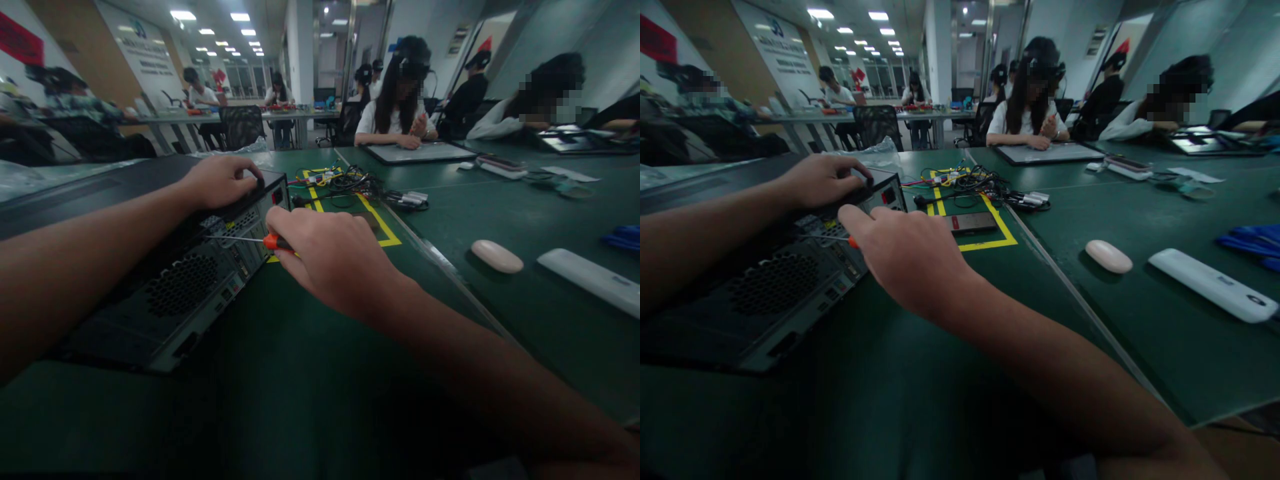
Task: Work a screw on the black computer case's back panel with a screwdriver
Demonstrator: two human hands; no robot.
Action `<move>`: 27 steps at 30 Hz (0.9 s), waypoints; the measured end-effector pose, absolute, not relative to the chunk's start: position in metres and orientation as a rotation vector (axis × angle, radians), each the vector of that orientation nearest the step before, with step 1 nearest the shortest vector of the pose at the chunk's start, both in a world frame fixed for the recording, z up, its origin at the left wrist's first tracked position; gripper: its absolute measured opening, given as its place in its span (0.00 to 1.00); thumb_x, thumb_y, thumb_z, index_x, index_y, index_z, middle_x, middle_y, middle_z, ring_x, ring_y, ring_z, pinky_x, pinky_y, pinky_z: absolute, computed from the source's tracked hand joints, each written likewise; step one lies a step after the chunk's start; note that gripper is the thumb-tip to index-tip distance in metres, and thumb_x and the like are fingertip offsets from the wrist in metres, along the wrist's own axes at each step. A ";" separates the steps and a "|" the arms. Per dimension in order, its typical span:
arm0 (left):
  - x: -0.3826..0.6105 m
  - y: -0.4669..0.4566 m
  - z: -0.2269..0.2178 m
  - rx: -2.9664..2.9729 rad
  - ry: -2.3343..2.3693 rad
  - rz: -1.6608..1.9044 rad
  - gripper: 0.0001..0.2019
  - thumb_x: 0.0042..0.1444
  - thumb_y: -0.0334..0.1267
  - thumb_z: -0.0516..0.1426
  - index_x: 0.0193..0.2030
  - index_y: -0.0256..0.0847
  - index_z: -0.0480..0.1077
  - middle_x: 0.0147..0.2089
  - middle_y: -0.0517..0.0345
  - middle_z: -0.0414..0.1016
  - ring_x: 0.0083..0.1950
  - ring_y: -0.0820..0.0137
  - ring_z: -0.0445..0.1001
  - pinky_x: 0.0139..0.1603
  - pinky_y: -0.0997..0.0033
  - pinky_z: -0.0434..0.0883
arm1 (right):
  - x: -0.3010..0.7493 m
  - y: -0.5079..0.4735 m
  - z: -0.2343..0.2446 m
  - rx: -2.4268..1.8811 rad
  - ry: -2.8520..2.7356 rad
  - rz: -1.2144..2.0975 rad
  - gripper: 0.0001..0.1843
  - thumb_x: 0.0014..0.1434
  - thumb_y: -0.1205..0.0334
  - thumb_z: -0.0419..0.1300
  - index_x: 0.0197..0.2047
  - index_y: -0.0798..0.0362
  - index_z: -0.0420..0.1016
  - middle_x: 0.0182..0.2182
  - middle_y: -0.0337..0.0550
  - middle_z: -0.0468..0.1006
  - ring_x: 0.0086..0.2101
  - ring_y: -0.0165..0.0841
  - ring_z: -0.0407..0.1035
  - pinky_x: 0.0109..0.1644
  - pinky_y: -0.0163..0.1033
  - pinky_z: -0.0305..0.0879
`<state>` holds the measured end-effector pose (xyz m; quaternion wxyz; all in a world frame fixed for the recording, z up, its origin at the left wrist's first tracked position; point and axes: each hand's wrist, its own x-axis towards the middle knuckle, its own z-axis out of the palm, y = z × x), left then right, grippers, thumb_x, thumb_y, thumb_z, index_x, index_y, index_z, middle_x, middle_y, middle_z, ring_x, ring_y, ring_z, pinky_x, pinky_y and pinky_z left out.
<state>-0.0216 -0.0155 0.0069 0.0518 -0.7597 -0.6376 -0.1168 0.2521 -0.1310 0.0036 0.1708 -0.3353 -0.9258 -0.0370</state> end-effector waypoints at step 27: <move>-0.013 -0.025 0.012 -2.318 -1.973 -0.349 0.29 0.65 0.46 0.53 0.64 0.33 0.81 0.41 0.49 0.78 0.40 0.61 0.70 0.45 0.60 0.63 | 0.253 -0.129 -0.001 -0.925 -2.575 -0.155 0.15 0.77 0.57 0.56 0.53 0.54 0.82 0.45 0.51 0.86 0.41 0.43 0.79 0.35 0.43 0.51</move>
